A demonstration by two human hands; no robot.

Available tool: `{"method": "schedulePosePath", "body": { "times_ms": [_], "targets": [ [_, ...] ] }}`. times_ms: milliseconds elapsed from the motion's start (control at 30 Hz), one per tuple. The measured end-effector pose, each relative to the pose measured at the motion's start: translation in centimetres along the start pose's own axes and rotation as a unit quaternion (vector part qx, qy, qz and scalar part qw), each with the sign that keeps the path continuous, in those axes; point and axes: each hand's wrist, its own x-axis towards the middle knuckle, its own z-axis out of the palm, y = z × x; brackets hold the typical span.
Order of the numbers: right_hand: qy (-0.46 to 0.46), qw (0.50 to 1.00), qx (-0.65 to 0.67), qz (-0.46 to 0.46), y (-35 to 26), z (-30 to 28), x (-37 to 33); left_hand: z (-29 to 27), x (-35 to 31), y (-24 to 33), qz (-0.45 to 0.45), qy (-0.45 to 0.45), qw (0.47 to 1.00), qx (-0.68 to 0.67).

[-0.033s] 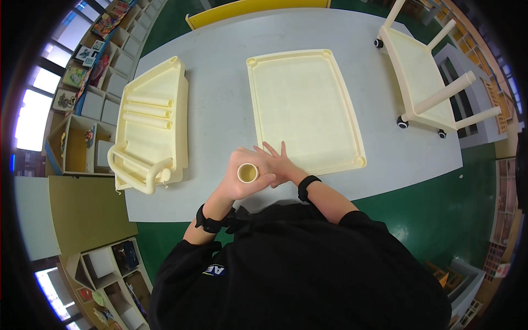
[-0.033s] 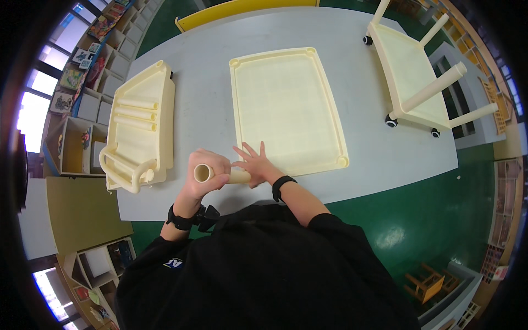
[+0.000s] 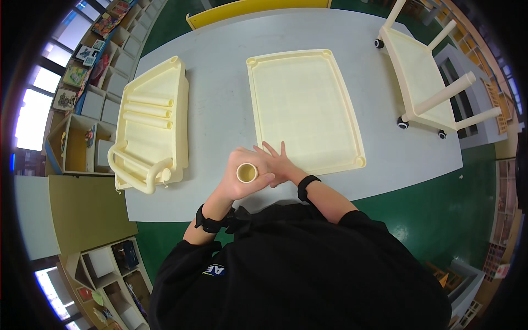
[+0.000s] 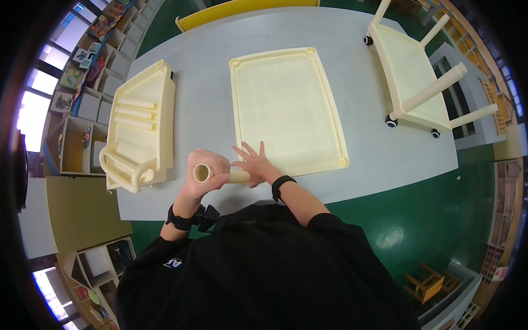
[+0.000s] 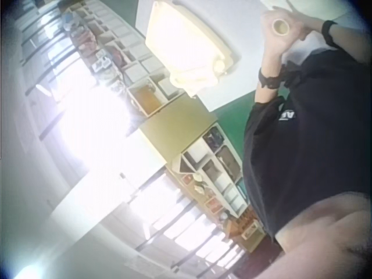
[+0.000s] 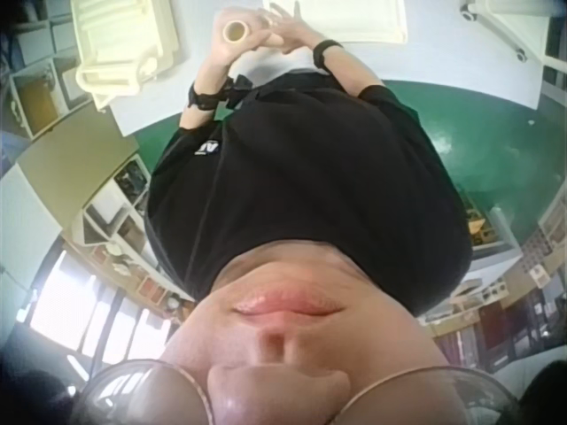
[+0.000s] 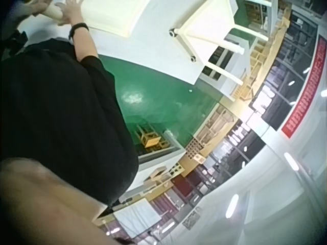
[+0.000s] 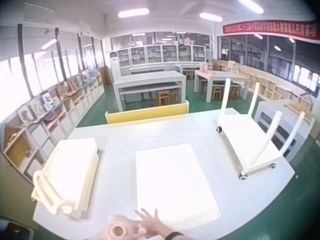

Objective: The person pulls apart the sections and legs of a plastic utility cart, placing the individual shelves and supports onto a table.

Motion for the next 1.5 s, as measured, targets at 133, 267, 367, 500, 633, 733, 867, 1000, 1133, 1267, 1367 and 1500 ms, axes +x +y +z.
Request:
{"method": "schedulePosePath", "body": {
  "times_ms": [133, 267, 367, 500, 633, 733, 867, 1000, 1133, 1267, 1367, 1500],
  "targets": [
    [-0.001, 1.000, -0.003, -0.008, -0.3, -0.3, 0.4, -0.3, -0.3, 0.3, 0.002, 0.020, 1.000, 0.016],
    [0.008, 1.000, -0.010, -0.011, -0.3, 0.3, 0.9, -0.4, -0.5, 0.2, 0.015, 0.035, 0.999, 0.004],
    [0.004, 1.000, -0.018, -0.011, -0.8, -0.4, 1.2, -0.6, -0.6, 0.5, -0.001, 0.059, 0.998, -0.005],
    [0.003, 1.000, -0.007, -0.022, -0.9, -0.9, 1.4, -1.0, -0.6, 0.7, -0.017, 0.083, 0.996, -0.016],
    [-0.005, 1.000, -0.001, -0.017, -0.9, -1.0, 1.6, -1.1, -0.6, 0.6, -0.021, 0.092, 0.995, -0.009],
    [-0.011, 1.000, 0.004, -0.016, -0.9, -1.1, 1.7, -1.1, -0.6, 0.8, -0.017, 0.106, 0.994, -0.003],
    [-0.010, 1.000, 0.006, -0.016, -1.0, -1.0, 1.8, -1.3, -1.0, 0.5, -0.012, 0.118, 0.993, -0.006],
    [0.005, 1.000, 0.013, -0.015, -0.9, -0.7, 1.9, -1.3, -1.0, 0.4, -0.008, 0.129, 0.992, -0.006],
    [0.007, 1.000, 0.007, -0.017, -0.9, -0.5, 2.1, -1.4, -1.2, 0.4, -0.009, 0.136, 0.991, -0.011],
    [0.009, 1.000, 0.003, -0.015, -0.9, -0.4, 2.3, -1.2, -1.3, 0.5, -0.008, 0.153, 0.988, -0.016],
    [0.004, 1.000, 0.004, -0.013, -1.0, -0.7, 2.3, -1.3, -1.3, 0.3, -0.002, 0.155, 0.988, -0.013],
    [0.004, 1.000, 0.015, -0.018, -0.9, -0.6, 2.4, -1.4, -1.3, 0.4, 0.001, 0.164, 0.986, -0.005]
  ]
}}
